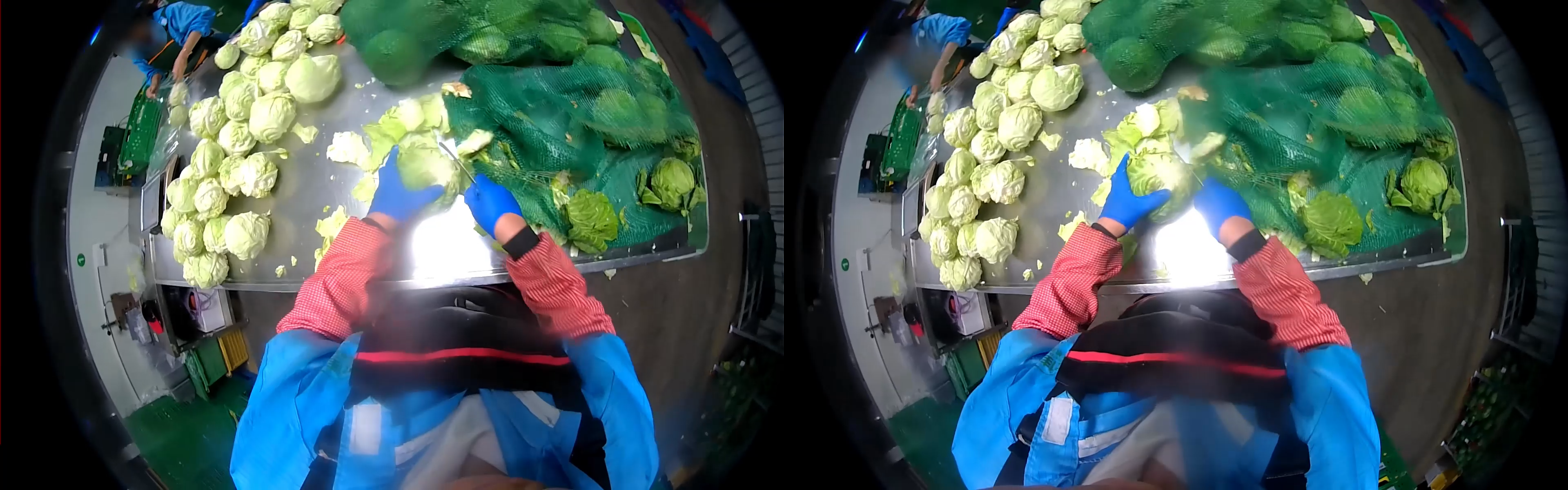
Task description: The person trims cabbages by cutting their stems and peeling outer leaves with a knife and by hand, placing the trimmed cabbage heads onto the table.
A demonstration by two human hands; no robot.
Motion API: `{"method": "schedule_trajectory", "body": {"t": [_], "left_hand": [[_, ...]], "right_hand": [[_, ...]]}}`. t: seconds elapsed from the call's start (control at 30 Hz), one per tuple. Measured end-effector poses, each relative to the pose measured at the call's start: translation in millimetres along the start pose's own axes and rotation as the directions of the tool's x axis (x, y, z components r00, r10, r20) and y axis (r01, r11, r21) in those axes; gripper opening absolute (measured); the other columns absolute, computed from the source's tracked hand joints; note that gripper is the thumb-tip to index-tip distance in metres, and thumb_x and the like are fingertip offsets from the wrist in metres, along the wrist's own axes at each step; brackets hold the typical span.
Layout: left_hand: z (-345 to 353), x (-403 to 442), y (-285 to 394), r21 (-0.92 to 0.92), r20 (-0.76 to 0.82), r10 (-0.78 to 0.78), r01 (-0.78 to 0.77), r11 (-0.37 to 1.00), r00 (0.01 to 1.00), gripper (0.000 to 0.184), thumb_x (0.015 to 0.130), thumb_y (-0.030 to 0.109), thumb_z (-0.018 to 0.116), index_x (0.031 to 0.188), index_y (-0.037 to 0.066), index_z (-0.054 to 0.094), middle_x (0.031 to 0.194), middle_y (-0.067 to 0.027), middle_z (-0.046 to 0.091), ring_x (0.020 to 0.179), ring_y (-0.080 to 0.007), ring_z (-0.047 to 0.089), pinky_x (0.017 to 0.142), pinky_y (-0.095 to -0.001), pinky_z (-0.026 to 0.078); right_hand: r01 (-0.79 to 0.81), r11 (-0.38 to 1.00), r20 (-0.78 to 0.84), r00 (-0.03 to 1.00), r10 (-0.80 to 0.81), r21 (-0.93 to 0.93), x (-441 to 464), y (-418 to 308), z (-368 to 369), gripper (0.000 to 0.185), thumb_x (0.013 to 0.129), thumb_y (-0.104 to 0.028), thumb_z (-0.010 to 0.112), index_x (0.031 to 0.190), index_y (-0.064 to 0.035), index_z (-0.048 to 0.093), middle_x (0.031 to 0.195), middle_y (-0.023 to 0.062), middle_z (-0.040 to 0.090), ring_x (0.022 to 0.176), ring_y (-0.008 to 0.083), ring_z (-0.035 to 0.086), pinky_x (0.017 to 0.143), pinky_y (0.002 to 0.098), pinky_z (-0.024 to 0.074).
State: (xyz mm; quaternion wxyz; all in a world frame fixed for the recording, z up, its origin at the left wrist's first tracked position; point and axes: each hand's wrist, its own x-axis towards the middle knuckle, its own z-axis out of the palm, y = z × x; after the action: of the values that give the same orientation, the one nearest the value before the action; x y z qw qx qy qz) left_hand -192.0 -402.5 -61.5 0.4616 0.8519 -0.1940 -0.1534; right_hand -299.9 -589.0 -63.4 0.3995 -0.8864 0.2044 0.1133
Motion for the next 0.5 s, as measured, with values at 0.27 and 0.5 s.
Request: {"method": "schedule_trajectory", "body": {"t": [0.27,0.5], "left_hand": [[-24.1,-29.0,25.8,-0.417,0.114,-0.367,0.38,0.825,0.923,0.093,0.066,0.036,0.082,0.134,-0.004,0.032,0.122,-0.0169,0.051,0.109,-0.0251,0.053,0.089,-0.0343,0.047],[-26.4,-37.4,-7.7,-0.341,0.138,-0.01,0.057,0.938,0.99,0.089,0.064,0.03,0.084,0.134,0.001,0.036,0.127,-0.0163,0.048,0.117,-0.0232,0.047,0.097,-0.034,0.041]], "right_hand": [[0.041,0.995,0.069,0.996,-0.048,0.093,8.7,-29.2,12.0,0.067,0.083,-0.057,0.055,0.124,-0.0037,0.049,0.096,0.0229,0.064,0.09,0.038,0.063,0.077,0.0417,0.0491],[0.289,0.957,0.045,0.956,-0.29,0.023,0.7,-47.2,-16.5,0.056,0.08,-0.042,0.066,0.122,-0.0071,0.056,0.107,0.0183,0.064,0.095,0.034,0.063,0.082,0.039,0.0496]]}}
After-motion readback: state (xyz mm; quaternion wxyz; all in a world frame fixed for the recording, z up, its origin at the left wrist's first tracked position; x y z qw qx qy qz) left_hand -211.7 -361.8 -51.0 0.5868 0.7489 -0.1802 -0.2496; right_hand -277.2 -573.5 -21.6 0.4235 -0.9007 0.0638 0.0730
